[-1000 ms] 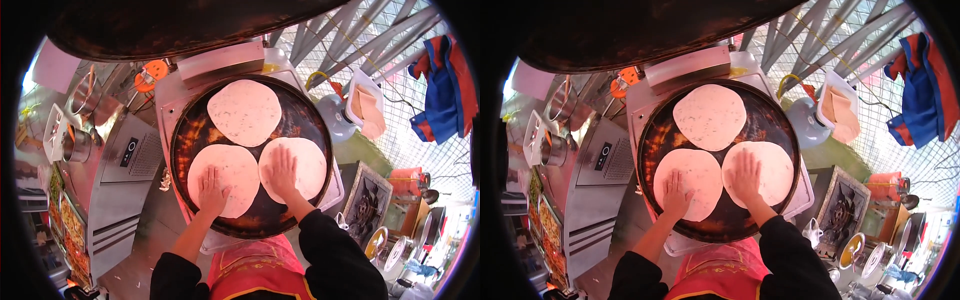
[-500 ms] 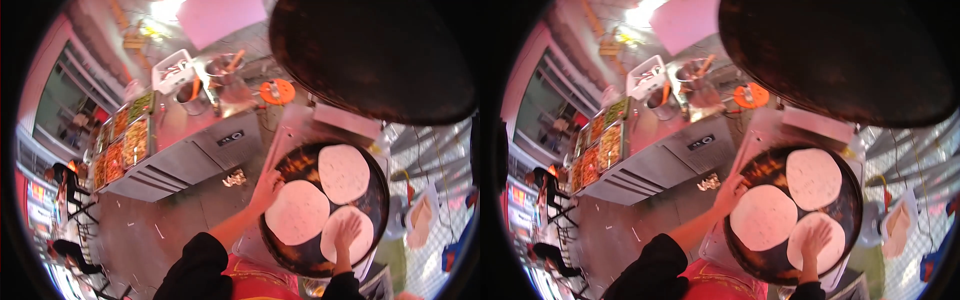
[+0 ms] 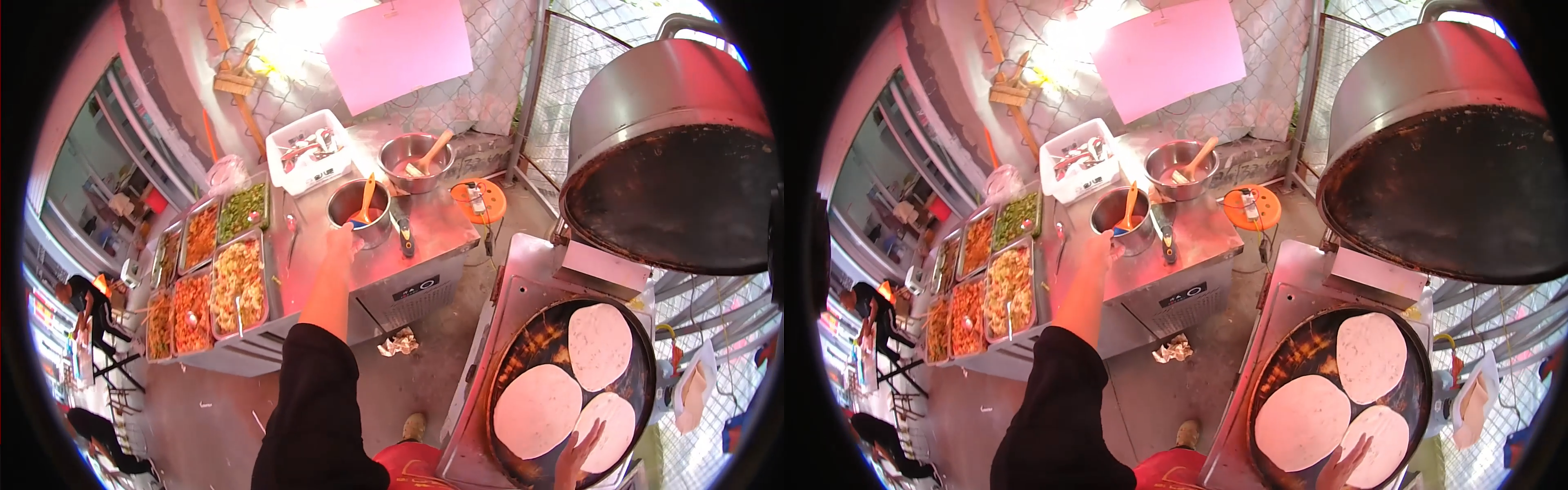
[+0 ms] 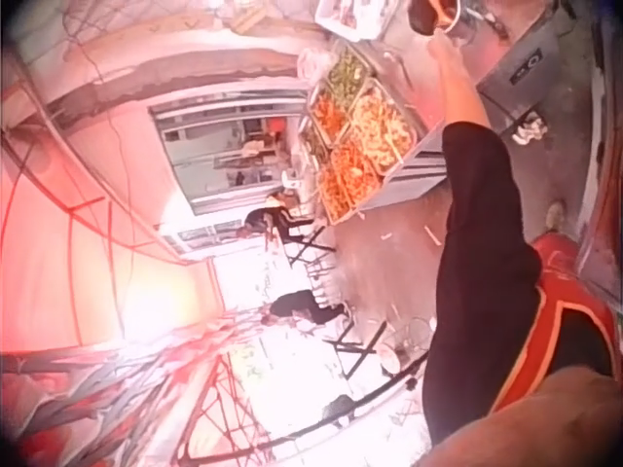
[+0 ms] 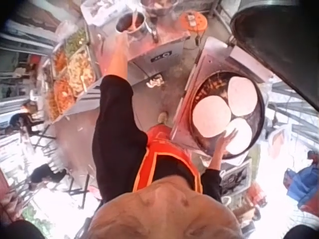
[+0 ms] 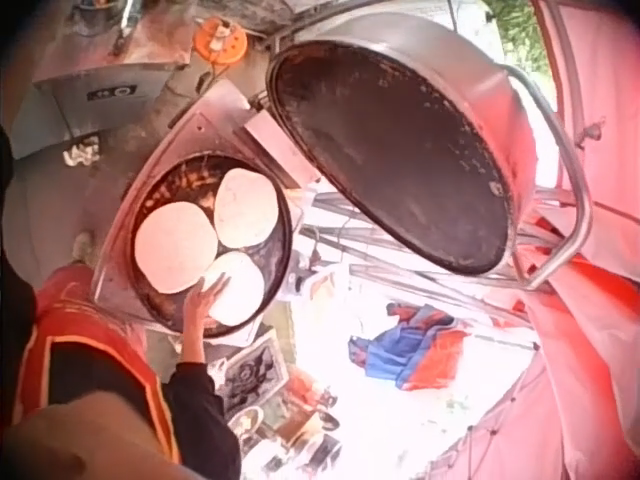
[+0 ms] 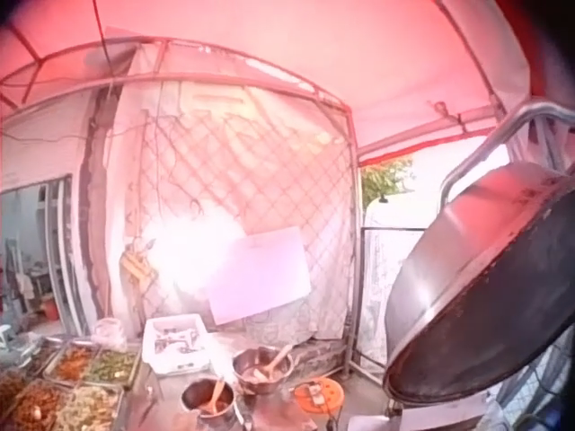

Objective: The recorder oils flatbread on a griddle and then transitions to portioning dough.

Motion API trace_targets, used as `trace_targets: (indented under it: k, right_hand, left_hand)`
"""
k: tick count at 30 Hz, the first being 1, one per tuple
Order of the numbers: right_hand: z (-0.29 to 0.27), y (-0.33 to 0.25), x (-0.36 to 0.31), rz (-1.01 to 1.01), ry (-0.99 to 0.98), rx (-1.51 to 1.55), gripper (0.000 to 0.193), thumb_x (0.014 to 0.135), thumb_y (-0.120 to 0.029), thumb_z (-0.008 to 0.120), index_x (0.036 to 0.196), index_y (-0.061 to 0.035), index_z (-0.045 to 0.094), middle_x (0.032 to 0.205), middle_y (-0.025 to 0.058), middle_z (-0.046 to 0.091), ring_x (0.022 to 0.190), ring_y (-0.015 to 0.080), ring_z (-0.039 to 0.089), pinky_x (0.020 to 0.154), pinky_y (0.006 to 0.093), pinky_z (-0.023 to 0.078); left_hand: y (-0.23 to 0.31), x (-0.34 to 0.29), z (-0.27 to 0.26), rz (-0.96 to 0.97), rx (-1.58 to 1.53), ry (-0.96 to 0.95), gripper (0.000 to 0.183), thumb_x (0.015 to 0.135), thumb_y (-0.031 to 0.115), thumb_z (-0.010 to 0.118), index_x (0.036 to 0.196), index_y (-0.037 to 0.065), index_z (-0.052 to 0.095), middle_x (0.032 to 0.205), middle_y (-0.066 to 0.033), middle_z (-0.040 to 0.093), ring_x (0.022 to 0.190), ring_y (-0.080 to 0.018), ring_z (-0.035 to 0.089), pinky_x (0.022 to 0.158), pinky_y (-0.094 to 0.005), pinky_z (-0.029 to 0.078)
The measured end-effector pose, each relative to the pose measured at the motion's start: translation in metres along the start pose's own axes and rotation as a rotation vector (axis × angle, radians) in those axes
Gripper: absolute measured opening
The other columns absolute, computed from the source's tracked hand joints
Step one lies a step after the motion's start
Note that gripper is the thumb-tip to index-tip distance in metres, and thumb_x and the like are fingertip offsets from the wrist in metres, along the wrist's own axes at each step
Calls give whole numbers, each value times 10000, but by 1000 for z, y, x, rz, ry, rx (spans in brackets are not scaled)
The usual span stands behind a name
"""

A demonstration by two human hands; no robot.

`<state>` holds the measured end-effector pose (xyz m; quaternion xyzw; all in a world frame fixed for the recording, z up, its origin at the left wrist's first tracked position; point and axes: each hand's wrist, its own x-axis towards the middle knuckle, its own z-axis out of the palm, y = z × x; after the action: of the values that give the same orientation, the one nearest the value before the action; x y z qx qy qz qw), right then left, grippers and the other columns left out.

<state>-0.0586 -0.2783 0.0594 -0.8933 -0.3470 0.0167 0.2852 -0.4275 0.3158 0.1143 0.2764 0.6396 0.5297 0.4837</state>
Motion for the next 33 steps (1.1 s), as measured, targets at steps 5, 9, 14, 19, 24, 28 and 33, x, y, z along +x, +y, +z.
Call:
trace_targets:
  k: [5,9,14,19,24,28,33]
  right_hand:
    - [12,-78,-3,-60,-14,53,525,914,-157,484,1384,-9,302,1427,269,244,1320,430,257,1060,490,264]
    - [17,-156,23,-92,-127,366,493,874,-98,544,1338,-19,399,1210,215,467,1076,341,504,902,399,433]
    - [64,-268,85,-221,-238,833,592,835,-134,651,1359,-84,381,828,29,538,734,108,519,695,246,452]
    - [61,-312,79,-173,-251,545,460,800,-182,688,1179,-61,457,731,88,585,626,201,580,619,306,475]
    - [34,-282,48,-135,-43,393,215,804,-108,661,970,-43,539,720,116,610,609,203,610,584,304,483]
    - [28,-269,34,43,-89,728,170,814,-126,661,945,-28,615,768,96,638,654,128,614,608,271,479]
    - [36,-255,21,-130,-178,617,161,844,-124,624,969,-22,636,774,47,647,683,81,586,611,229,465]
  left_hand:
    - [-3,19,-30,57,-51,-27,206,754,42,537,879,-118,573,840,-165,608,678,-253,634,530,-368,576]
    - [16,-32,-41,284,180,-222,227,750,78,517,843,-118,586,784,-182,622,646,-250,644,521,-366,563]
    - [57,-123,-57,533,621,-503,245,785,162,487,781,-66,575,697,-209,615,657,-284,658,587,-375,530]
    - [37,-192,-50,633,934,-724,232,785,189,500,772,-35,562,750,-261,602,735,-408,615,689,-470,475]
    - [1,-244,-50,649,914,-907,211,789,197,520,761,-12,529,707,-244,593,757,-443,587,693,-504,462]
    - [-29,-274,-41,769,915,-999,189,794,183,536,751,1,505,685,-234,582,713,-432,584,648,-496,458]
    - [-57,-298,-23,865,846,-1089,180,798,168,539,740,4,493,695,-228,584,708,-427,582,633,-496,454]
